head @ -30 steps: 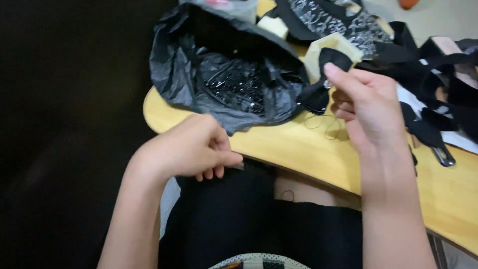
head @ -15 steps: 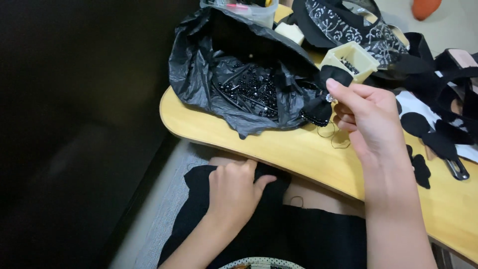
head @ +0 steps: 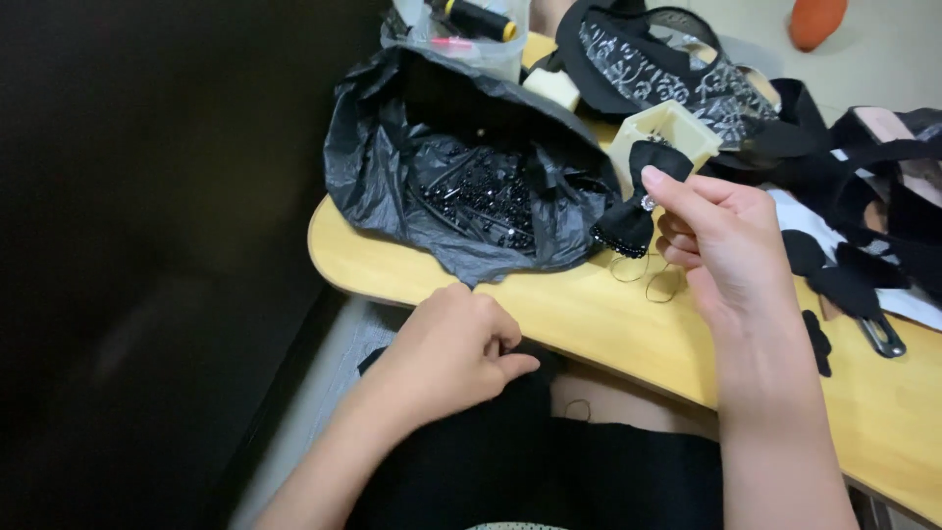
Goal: A person is sewing small black beads onto a black fabric bow as part of a shoe decoration or repair task.
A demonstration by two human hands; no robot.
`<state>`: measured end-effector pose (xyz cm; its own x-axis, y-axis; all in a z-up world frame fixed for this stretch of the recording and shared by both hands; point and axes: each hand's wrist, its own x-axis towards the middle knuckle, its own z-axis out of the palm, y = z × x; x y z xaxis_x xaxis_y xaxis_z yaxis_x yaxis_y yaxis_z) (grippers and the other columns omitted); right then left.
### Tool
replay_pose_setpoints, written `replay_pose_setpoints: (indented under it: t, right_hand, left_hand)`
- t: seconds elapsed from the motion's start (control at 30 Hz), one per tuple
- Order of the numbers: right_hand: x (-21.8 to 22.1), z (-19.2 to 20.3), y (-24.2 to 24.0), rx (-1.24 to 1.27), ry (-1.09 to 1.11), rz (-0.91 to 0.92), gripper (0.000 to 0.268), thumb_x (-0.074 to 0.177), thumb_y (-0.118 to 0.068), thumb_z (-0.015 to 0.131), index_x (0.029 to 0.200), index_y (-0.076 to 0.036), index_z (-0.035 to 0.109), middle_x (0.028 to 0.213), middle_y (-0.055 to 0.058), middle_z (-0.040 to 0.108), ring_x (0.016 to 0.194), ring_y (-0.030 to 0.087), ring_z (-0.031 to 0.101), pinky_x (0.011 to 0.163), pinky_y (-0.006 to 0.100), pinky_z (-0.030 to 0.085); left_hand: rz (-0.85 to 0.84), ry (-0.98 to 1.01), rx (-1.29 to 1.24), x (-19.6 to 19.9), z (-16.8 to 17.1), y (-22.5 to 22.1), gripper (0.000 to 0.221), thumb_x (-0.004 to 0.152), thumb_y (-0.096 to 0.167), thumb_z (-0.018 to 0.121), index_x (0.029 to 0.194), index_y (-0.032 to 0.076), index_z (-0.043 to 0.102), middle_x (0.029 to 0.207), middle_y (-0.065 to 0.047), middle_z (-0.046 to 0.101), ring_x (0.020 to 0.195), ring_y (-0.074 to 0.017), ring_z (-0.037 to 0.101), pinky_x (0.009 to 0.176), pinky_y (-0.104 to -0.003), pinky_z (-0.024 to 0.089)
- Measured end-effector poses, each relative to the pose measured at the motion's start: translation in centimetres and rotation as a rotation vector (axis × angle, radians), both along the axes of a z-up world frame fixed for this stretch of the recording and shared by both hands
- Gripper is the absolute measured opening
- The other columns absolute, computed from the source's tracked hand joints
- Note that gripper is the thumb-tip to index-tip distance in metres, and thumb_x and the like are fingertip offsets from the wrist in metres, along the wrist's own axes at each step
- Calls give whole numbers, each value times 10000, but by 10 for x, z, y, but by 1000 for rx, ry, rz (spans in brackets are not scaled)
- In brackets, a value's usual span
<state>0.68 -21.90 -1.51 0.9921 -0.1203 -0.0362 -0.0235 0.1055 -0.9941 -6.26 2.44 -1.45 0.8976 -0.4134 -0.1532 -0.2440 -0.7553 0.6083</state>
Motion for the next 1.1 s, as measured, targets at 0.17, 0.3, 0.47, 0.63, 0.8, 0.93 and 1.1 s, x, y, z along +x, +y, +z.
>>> replay_pose_setpoints:
  t: [0.17, 0.3, 0.47, 0.63, 0.8, 0.93, 1.1]
  right_hand:
    - [-4, 14, -28, -18, -64, -98, 314, 979, -169, 733, 717, -125, 566, 629, -64, 438, 534, 15, 324, 470, 168, 210]
    - [-13, 30, -61, 19, -93, -257, 282, 999, -183, 727, 773, -131, 567, 595, -89, 369, 507, 17, 282, 462, 179, 204]
    - [-30, 39, -101, 69, -143, -428, 256, 985, -239, 735, 801, -148, 582, 612, -88, 404, 491, 9, 283, 457, 187, 179]
    - [-38, 52, -106, 188, -116, -538, 173, 892, -295, 764, 961, -146, 708, 744, -44, 673, 504, -13, 538, 468, 102, 353]
    - [-38, 59, -75, 131, -21, -471, 201, 865, -286, 785, 918, -161, 637, 714, -88, 578, 518, -21, 406, 500, 114, 270]
    - [-32, 50, -54, 141, -58, -327, 330, 914, -270, 761, 678, -173, 552, 560, -84, 399, 488, 22, 261, 461, 199, 160]
    - [-31, 54, -25, 27, 43, -247, 236, 941, -219, 730, 874, 7, 721, 725, 44, 639, 605, 100, 538, 565, 204, 381]
  left_hand:
    - [-62, 103, -443, 34, 21, 1, 392, 843, 89, 843, 526, 26, 623, 449, 2, 522, 389, -77, 431, 446, -211, 359]
    - [67, -102, -521, 67, 34, -30, 367, 876, 158, 793, 568, 6, 665, 448, -22, 610, 374, -84, 499, 416, -220, 438]
    - [28, -285, -643, 95, 25, -100, 337, 880, 111, 767, 598, 7, 614, 473, 9, 569, 425, -74, 554, 457, -215, 442]
    - [-31, -231, -775, 110, 22, -159, 263, 892, 110, 730, 655, 4, 690, 491, -2, 627, 459, -80, 652, 486, -194, 497]
    - [61, -575, -648, 106, 23, -173, 317, 869, 106, 669, 1147, -44, 680, 692, -73, 744, 548, -218, 689, 554, -340, 542]
    - [257, 126, -926, 79, 51, -142, 445, 995, 317, 549, 892, -56, 770, 738, -96, 725, 560, -123, 615, 480, -235, 494]
    - [298, 524, -1195, 59, 59, -105, 619, 1048, 356, 488, 964, -214, 714, 800, -260, 740, 538, -254, 660, 507, -317, 582]
